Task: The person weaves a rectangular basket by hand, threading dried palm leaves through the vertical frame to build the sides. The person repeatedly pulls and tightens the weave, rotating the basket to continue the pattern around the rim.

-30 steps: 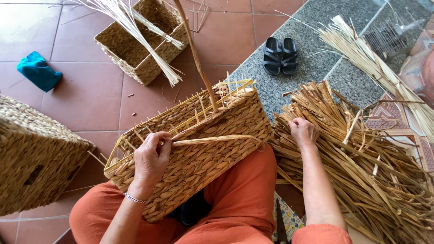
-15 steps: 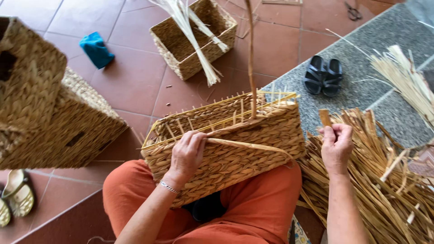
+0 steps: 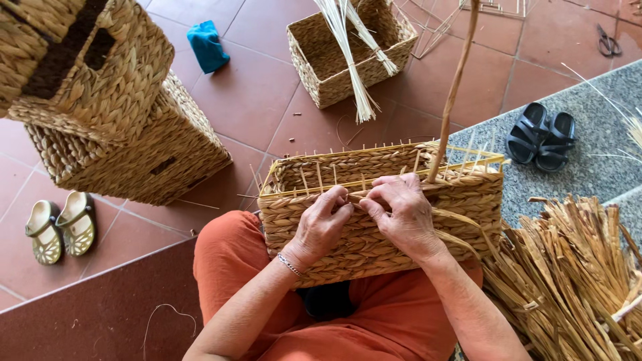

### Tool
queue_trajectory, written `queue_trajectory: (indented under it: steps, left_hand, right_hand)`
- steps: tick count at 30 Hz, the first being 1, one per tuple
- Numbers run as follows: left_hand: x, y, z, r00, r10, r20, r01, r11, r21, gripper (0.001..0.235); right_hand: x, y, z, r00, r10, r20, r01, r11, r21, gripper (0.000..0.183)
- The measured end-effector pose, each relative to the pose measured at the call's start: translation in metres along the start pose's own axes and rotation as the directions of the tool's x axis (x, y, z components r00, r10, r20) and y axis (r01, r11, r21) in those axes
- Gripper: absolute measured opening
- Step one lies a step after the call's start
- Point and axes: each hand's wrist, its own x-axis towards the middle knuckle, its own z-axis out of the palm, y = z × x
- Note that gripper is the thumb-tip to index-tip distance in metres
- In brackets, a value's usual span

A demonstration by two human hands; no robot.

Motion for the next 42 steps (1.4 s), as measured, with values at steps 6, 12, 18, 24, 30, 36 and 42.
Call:
queue_trajectory:
  steps: [6, 12, 18, 24, 30, 36, 42]
  left_hand:
    - [-0.004, -0.005, -0.001, 0.997, 0.071, 0.006, -0.071, 0.997, -0.021, 0.014]
    - [0.000, -0.013, 0.015, 1.000, 0.021, 0.002, -0.021, 0.999, 0.032, 0.015]
    - [0.025, -0.024, 0.035, 0.951, -0.286, 0.113, 0.287, 0.958, 0.007, 0.020]
    - [0.044, -0.024, 0.029, 0.875, -0.366, 0.316, 0.288, 0.919, 0.267, 0.010]
    - [0.055, -0.024, 0.039, 0.782, -0.398, 0.479, 0.293, 0.914, 0.282, 0.003]
    - [0.039, -0.016, 0.015, 0.933, -0.260, 0.250, 0.320, 0.916, -0.241, 0.023]
    - [0.042, -0.005, 0.010, 0.888, -0.306, 0.342, 0.368, 0.920, -0.132, 0.022]
  right_hand:
    - [0.001, 0.012, 0.016, 1.000, -0.029, 0.003, 0.029, 0.990, -0.141, 0.017]
    - [-0.004, 0.024, 0.033, 0.999, 0.003, 0.032, 0.002, 0.991, -0.135, 0.020]
    - [-0.014, 0.040, 0.012, 0.989, 0.111, 0.094, -0.128, 0.973, 0.191, 0.016]
    - [-0.016, 0.031, -0.007, 0.962, -0.273, 0.010, 0.268, 0.937, -0.223, 0.035]
    - [-0.021, 0.025, -0.016, 0.961, -0.271, 0.053, 0.272, 0.895, -0.354, 0.025]
    - [-0.013, 0.033, -0.020, 0.997, -0.071, 0.043, 0.078, 0.979, -0.189, 0.016]
    - [0.010, 0.042, -0.008, 0.999, 0.008, 0.039, -0.008, 1.000, 0.013, 0.011]
